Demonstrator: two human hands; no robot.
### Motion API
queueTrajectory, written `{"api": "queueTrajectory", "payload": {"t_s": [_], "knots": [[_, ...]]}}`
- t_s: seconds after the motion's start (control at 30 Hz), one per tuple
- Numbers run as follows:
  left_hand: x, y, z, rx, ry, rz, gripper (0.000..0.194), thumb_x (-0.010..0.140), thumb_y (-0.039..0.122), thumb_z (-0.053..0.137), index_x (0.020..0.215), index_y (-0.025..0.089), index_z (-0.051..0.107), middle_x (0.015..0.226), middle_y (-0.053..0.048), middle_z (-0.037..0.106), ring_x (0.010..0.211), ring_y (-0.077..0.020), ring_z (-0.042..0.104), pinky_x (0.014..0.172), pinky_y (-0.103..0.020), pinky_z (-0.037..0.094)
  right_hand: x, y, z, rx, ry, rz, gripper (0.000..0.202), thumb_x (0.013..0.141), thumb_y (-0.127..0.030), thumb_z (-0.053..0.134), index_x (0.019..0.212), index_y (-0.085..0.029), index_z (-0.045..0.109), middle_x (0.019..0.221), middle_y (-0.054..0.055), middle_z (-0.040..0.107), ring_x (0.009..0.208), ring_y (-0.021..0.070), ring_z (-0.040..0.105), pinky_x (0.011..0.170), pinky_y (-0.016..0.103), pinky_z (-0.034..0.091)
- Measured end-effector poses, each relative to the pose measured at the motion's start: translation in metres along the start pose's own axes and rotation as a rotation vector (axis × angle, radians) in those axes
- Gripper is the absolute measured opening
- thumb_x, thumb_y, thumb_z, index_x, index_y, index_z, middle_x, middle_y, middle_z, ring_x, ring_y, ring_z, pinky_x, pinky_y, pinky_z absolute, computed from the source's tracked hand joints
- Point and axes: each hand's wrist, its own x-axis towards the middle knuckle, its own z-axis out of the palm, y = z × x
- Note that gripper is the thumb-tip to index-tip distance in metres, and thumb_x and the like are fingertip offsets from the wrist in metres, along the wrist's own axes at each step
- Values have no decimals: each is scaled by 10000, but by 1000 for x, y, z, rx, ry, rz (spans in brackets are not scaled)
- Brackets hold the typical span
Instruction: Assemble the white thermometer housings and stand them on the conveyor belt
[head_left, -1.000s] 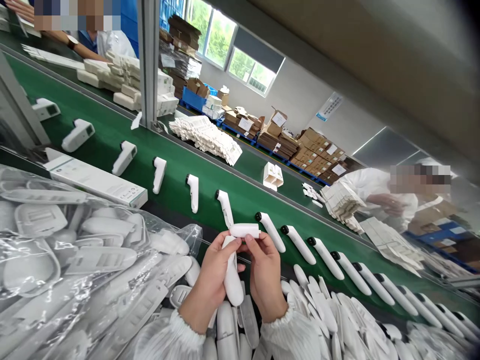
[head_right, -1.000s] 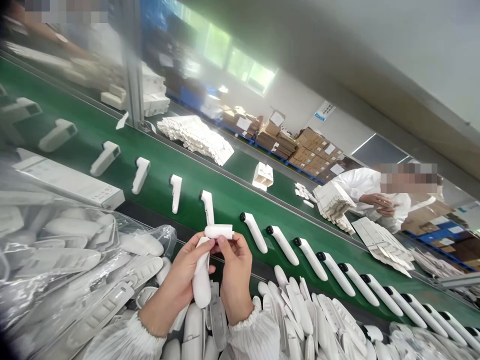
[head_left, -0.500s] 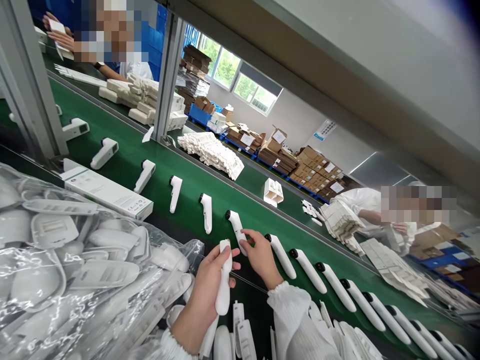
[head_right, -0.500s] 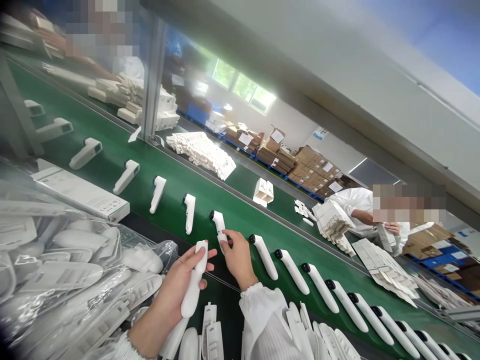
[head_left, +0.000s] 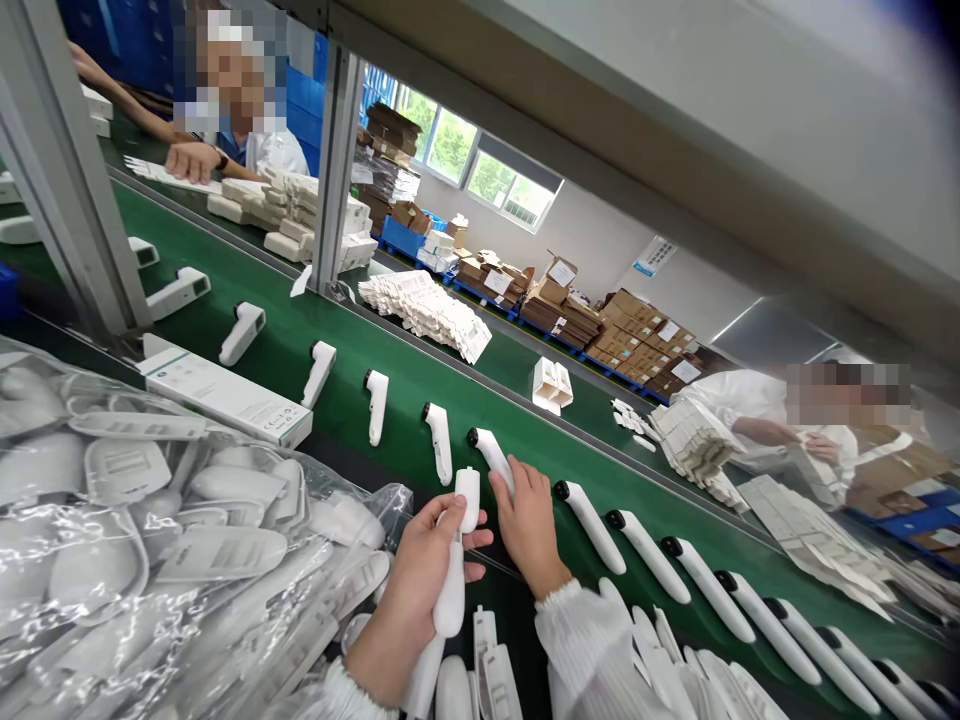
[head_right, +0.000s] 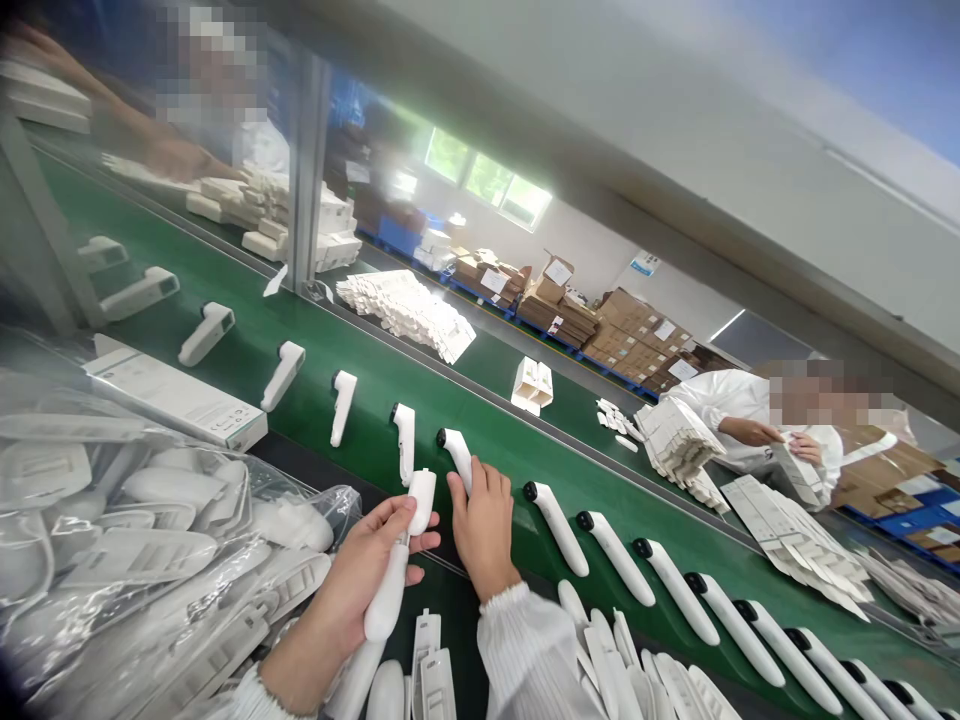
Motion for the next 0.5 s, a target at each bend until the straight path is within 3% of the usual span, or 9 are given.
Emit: {"api": "queueTrajectory", "payload": {"t_s": [0.13, 0.23, 0.37, 0.5], "knots": [[1, -1, 1, 7, -32, 14, 174, 847, 307, 668, 936, 171, 604, 963, -86, 653, 667, -172, 680, 395, -218, 484, -16, -33, -13, 636, -235, 197, 365, 848, -509, 610, 993, -187, 701, 921, 80, 710, 859, 245, 649, 772, 361, 518], [3, 0, 1, -185, 33, 10, 178, 805, 148, 606, 978, 163, 568, 935, -75, 640, 568, -115, 606, 377, -197, 426, -7, -43, -9, 855, -201, 274, 336, 745, -454, 720, 927, -172, 700, 846, 57, 701, 774, 208, 636, 708, 322, 511], [4, 4, 1, -434, 96, 8, 559, 617, -64, 486, 1125, 168, 513, 986, -82, 644, 598, -98, 601, 495, -231, 512, 15, -33, 10, 698, -168, 206, 292, 769, -402, 666, 940, -169, 701, 863, 64, 699, 779, 212, 631, 685, 319, 498], [2, 6, 3, -471, 65, 38, 578, 702, -96, 545, 1206, 182, 483, 1091, -124, 652, 892, -184, 696, 753, -340, 608, 25, -16, 32, 320, -162, 29, 319, 845, -288, 549, 1109, -163, 680, 981, 91, 705, 876, 235, 646, 816, 365, 501]]}}
